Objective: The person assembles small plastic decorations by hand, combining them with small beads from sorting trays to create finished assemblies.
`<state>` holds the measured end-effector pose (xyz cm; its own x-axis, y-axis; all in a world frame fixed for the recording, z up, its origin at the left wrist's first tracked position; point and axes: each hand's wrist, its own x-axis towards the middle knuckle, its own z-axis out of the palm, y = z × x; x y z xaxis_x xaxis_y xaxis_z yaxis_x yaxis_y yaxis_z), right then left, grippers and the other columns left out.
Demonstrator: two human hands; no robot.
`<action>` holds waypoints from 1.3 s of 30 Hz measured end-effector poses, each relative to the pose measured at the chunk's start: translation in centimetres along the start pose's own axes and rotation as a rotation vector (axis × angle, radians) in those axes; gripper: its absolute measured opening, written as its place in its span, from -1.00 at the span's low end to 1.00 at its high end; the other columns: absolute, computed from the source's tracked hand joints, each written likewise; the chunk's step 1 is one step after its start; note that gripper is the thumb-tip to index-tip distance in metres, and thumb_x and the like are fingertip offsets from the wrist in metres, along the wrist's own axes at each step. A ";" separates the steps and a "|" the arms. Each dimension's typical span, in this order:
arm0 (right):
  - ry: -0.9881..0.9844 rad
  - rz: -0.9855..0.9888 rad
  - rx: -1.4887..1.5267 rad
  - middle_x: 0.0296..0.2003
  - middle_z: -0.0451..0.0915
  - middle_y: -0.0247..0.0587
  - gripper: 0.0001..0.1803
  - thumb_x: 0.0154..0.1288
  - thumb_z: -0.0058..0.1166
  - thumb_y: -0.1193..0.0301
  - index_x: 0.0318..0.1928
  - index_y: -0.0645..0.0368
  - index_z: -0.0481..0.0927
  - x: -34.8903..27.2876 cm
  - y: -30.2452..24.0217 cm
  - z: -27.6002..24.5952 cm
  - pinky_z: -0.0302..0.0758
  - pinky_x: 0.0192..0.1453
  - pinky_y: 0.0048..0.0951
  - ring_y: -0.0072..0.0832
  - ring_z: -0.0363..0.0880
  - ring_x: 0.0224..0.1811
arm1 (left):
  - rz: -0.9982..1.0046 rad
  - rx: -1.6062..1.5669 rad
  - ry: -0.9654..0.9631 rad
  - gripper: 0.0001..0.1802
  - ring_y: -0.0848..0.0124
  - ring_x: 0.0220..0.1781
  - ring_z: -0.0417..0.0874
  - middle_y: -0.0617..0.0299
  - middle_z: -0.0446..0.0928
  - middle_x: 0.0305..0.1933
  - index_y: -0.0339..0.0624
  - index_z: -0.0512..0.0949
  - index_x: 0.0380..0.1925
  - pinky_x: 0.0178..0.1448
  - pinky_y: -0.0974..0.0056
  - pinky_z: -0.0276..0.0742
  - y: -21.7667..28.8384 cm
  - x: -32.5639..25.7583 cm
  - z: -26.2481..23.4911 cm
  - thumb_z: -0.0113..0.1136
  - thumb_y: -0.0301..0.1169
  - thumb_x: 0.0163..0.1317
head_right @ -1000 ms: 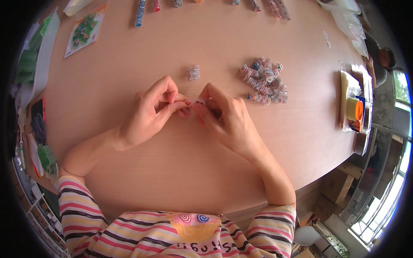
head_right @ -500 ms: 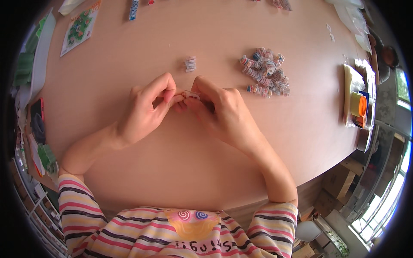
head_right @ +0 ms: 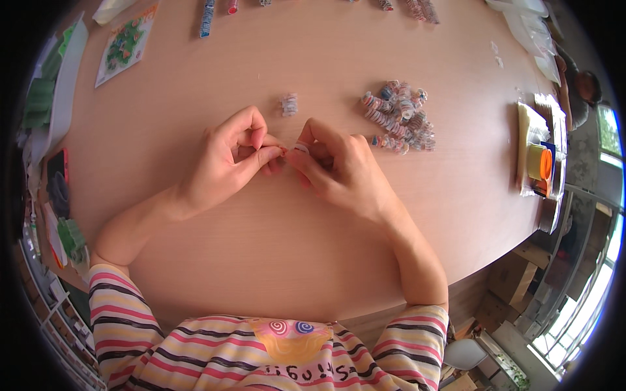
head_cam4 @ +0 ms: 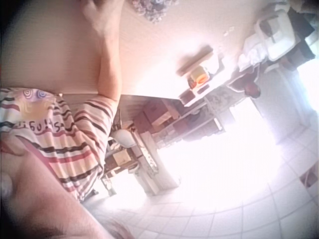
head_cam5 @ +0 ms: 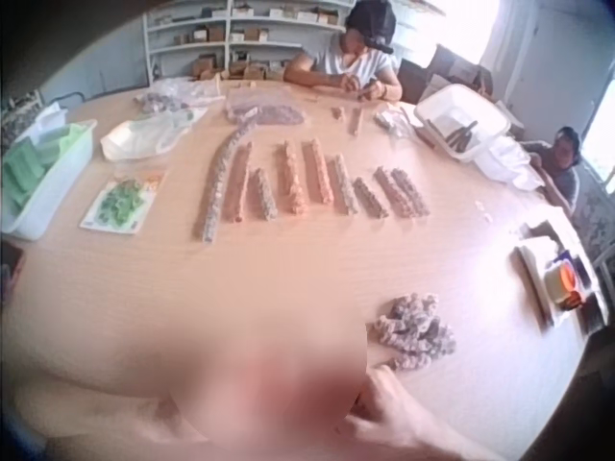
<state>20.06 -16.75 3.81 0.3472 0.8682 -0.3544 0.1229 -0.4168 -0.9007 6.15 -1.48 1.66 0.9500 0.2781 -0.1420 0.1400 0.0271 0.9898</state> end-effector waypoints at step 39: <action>0.719 -1.119 -1.135 -0.59 0.41 -0.49 -0.81 0.16 0.26 0.49 -0.19 0.18 0.62 0.5 0.3 1.7 0.33 -0.59 -0.57 -0.64 0.40 -0.61 | -0.108 -0.660 -0.099 -0.81 0.43 -0.05 0.69 0.17 0.71 -0.13 -0.25 0.69 -0.11 0.18 0.30 0.60 -1.1 0.3 -1.3 0.31 -0.51 0.27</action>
<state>18.65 -15.98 2.97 -0.0835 0.6932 0.7158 0.9943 0.0099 0.1065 5.95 -0.12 0.52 0.9656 0.1523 -0.2105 0.0662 0.6392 0.7662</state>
